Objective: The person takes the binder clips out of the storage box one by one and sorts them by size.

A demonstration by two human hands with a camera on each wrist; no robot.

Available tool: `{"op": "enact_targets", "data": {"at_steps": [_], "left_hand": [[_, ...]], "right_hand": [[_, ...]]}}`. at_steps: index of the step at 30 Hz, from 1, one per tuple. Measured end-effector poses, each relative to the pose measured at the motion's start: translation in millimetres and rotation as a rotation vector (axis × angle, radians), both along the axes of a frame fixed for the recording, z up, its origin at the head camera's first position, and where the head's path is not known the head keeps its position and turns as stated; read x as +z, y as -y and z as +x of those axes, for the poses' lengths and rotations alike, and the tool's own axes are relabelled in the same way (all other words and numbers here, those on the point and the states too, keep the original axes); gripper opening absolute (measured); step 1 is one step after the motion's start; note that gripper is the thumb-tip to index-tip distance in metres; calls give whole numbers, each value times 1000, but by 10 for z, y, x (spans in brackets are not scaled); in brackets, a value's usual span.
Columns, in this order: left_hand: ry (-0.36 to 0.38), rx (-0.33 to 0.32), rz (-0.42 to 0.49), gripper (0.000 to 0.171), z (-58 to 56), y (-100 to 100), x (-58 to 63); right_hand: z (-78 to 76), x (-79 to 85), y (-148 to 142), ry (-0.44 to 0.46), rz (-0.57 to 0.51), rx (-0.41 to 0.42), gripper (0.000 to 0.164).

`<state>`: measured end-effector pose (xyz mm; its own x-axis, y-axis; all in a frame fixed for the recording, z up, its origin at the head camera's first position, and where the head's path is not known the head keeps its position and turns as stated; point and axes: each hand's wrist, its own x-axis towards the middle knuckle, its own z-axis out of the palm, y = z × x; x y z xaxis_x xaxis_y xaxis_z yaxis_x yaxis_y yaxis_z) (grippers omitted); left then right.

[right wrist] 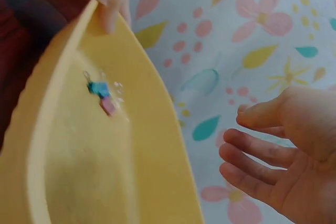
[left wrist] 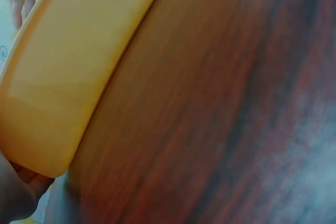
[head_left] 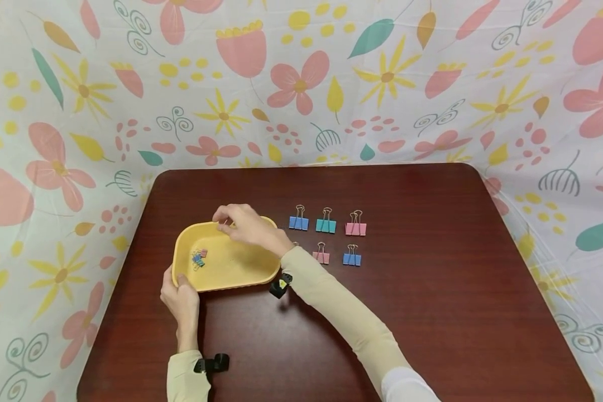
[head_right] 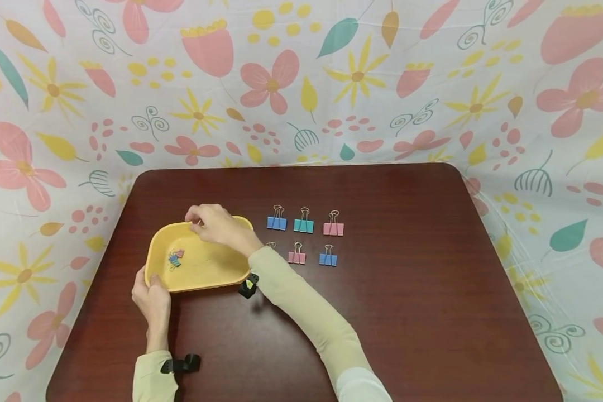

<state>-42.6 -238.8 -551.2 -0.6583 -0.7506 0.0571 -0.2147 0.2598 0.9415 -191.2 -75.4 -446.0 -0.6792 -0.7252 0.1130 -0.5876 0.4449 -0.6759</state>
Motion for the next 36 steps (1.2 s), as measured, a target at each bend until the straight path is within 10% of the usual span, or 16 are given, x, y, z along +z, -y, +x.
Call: {"op": "enact_targets", "data": {"at_steps": [9,19,36], "left_hand": [[14,9,1,39,-8,14,-16],[-2,15,-37,38,-27,30,-33],[-14,5,-39,37,-39,40,-25]], "right_hand": [[82,-282,400,150,111,98,37],[255,-596,662,101,237,191,44],[364,-649,716,46,273,207,26]]}}
